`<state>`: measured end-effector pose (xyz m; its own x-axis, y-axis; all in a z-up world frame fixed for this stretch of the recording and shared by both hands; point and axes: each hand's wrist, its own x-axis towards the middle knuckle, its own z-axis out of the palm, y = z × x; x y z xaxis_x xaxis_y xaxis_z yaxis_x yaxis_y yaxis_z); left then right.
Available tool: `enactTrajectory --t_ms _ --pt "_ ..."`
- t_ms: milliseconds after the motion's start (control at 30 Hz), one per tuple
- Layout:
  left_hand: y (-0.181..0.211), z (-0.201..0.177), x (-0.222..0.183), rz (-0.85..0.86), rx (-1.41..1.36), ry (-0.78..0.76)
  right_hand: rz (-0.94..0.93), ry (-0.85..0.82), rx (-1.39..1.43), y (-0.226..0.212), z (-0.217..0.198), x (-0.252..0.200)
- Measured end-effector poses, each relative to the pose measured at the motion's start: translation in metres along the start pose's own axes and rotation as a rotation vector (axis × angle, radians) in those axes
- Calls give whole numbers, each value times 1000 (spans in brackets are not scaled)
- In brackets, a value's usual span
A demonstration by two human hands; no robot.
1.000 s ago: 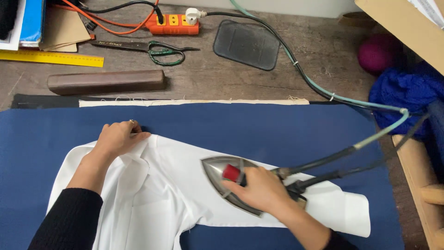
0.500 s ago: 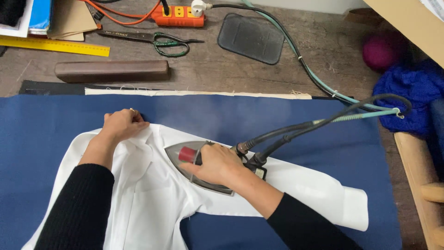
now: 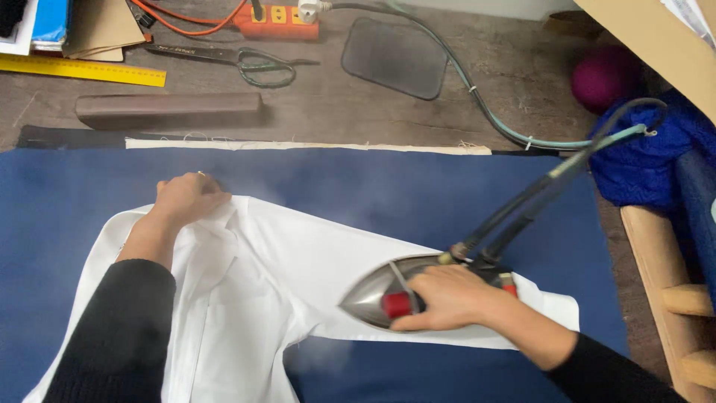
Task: Ironing a white shirt on an ironing board using a steam iron
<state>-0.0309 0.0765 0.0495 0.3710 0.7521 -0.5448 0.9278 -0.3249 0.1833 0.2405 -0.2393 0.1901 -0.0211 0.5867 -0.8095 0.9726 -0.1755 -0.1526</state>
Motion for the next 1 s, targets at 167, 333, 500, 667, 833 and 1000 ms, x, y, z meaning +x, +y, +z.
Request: enactTrajectory --t_ms 167,333,500,667,833,1000 --pt "-1 2 1 -9 -42 19 79 -28 -8 64 29 -26" --pt "-5 8 11 22 29 55 164 0 -16 106 57 -39" --pt "-10 7 13 3 14 48 138 51 -72 112 67 -39" --pt "-15 17 25 71 31 94 131 -14 -135 148 85 -38" --pt "-7 7 5 65 -60 94 395 -193 -30 184 59 -64" --pt "-4 8 3 86 -32 93 737 116 393 231 28 -77"
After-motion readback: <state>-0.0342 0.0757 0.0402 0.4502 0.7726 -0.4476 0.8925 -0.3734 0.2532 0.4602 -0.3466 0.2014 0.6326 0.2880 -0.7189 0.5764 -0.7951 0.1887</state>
